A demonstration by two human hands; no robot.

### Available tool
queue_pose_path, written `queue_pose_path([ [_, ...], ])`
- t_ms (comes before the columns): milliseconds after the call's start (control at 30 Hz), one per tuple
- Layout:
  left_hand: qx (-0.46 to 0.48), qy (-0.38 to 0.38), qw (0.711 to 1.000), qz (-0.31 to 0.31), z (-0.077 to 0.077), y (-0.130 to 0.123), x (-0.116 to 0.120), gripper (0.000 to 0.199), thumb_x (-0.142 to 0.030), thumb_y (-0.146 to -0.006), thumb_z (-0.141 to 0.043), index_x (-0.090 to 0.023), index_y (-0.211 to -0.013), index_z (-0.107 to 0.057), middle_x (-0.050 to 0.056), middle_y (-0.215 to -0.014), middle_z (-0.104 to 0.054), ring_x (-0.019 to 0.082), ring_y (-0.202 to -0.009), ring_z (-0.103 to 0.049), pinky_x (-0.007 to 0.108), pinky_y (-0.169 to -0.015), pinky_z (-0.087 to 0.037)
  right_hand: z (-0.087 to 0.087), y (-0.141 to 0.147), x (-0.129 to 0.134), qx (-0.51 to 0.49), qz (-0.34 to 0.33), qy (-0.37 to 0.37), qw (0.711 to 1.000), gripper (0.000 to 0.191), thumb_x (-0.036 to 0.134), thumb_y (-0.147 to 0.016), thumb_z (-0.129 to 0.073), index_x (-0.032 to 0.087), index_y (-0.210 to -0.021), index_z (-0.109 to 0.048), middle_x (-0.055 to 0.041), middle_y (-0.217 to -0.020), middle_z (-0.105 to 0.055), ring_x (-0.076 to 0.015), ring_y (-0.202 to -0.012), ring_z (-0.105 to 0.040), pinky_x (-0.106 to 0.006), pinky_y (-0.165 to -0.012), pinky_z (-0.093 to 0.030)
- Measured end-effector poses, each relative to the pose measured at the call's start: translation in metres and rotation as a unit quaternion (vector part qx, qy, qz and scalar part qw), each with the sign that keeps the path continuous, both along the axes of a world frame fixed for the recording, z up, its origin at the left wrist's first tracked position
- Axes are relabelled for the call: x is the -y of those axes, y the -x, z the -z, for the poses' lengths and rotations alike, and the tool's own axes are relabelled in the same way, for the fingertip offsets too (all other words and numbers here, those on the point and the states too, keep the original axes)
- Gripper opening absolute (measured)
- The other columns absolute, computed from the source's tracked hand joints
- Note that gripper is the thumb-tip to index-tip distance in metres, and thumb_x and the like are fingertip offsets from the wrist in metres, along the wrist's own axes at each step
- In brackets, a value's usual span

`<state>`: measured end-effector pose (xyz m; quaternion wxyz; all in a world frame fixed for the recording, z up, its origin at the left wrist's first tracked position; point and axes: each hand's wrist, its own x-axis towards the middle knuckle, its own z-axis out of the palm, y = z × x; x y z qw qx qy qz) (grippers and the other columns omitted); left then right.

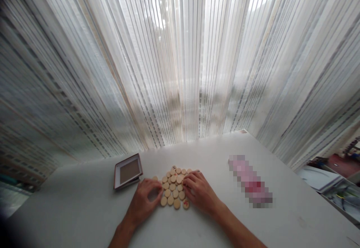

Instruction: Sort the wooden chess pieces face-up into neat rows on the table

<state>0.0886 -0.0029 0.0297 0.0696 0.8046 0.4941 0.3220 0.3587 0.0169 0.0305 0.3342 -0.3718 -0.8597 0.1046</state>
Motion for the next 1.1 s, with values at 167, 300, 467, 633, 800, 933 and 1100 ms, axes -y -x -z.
queue_pose_path([
  [167, -0.007, -0.003, 1.0, 0.013, -0.001, -0.001, 0.0, 0.009, -0.021, -0.087, -0.06, -0.024, -0.086, -0.068, 0.006, -0.099, -0.071, 0.025, -0.098, -0.062, 0.043, -0.088, -0.05, 0.0, 0.0, 0.0, 0.0, 0.003, -0.006, 1.0, 0.01, 0.02, -0.094, -0.055, 0.022, -0.099, -0.063, -0.0072, -0.101, -0.068, -0.023, -0.102, -0.059, -0.041, -0.093, -0.047],
  [300, -0.002, -0.01, 1.0, 0.004, -0.001, -0.006, 0.003, 0.013, -0.026, -0.091, -0.057, -0.025, -0.096, -0.069, 0.008, -0.109, -0.07, 0.026, -0.108, -0.06, 0.046, -0.094, -0.049, 0.0, 0.0, 0.0, -0.002, 0.003, -0.001, 1.0, 0.011, 0.019, -0.094, -0.055, 0.021, -0.1, -0.064, -0.0075, -0.103, -0.068, -0.0233, -0.104, -0.059, -0.042, -0.094, -0.047],
  [467, -0.065, -0.007, 0.996, 0.054, -0.002, -0.034, 0.014, 0.037, -0.034, -0.093, -0.055, -0.026, -0.129, -0.058, 0.009, -0.138, -0.058, 0.029, -0.13, -0.049, 0.052, -0.109, -0.04, -0.001, 0.0, 0.0, 0.015, 0.0, -0.007, 1.0, 0.028, 0.02, -0.096, -0.052, 0.024, -0.122, -0.061, -0.0093, -0.122, -0.065, -0.0242, -0.118, -0.055, -0.044, -0.102, -0.044],
  [633, -0.149, -0.003, 0.986, 0.075, 0.004, -0.055, 0.016, 0.068, -0.041, -0.096, -0.05, -0.023, -0.155, -0.021, 0.01, -0.157, -0.035, 0.028, -0.143, -0.034, 0.051, -0.117, -0.029, 0.001, -0.001, 0.0, 0.067, -0.015, -0.014, 0.998, 0.044, 0.022, -0.098, -0.047, 0.024, -0.143, -0.046, -0.0093, -0.143, -0.053, -0.0234, -0.136, -0.044, -0.044, -0.111, -0.038],
  [800, -0.161, -0.001, 0.985, 0.056, 0.01, -0.053, 0.014, 0.069, -0.04, -0.098, -0.046, -0.021, -0.157, -0.014, 0.009, -0.158, -0.031, 0.026, -0.146, -0.029, 0.048, -0.118, -0.028, 0.006, -0.002, 0.002, 0.103, -0.028, 0.014, 0.994, 0.052, 0.027, -0.101, -0.043, 0.024, -0.152, -0.031, -0.0077, -0.153, -0.04, -0.0241, -0.144, -0.032, -0.047, -0.117, -0.03],
  [933, -0.163, 0.005, 0.986, 0.035, 0.011, -0.051, 0.015, 0.068, -0.042, -0.099, -0.045, -0.021, -0.156, -0.015, 0.008, -0.159, -0.03, 0.026, -0.146, -0.028, 0.049, -0.118, -0.027, 0.006, -0.001, 0.004, 0.122, -0.041, 0.037, 0.991, 0.057, 0.033, -0.103, -0.041, 0.025, -0.155, -0.018, -0.006, -0.158, -0.03, -0.0241, -0.147, -0.024, -0.049, -0.12, -0.022],
  [1100, -0.16, -0.019, 0.987, 0.009, 0.011, -0.053, 0.016, 0.068, -0.045, -0.098, -0.045, -0.024, -0.156, -0.017, 0.009, -0.158, -0.031, 0.027, -0.146, -0.029, 0.051, -0.117, -0.026, 0.006, 0.0, 0.005, 0.141, -0.051, 0.052, 0.987, 0.063, 0.04, -0.103, -0.039, 0.024, -0.156, -0.009, -0.0052, -0.161, -0.021, -0.0244, -0.149, -0.018, -0.049, -0.122, -0.016],
])
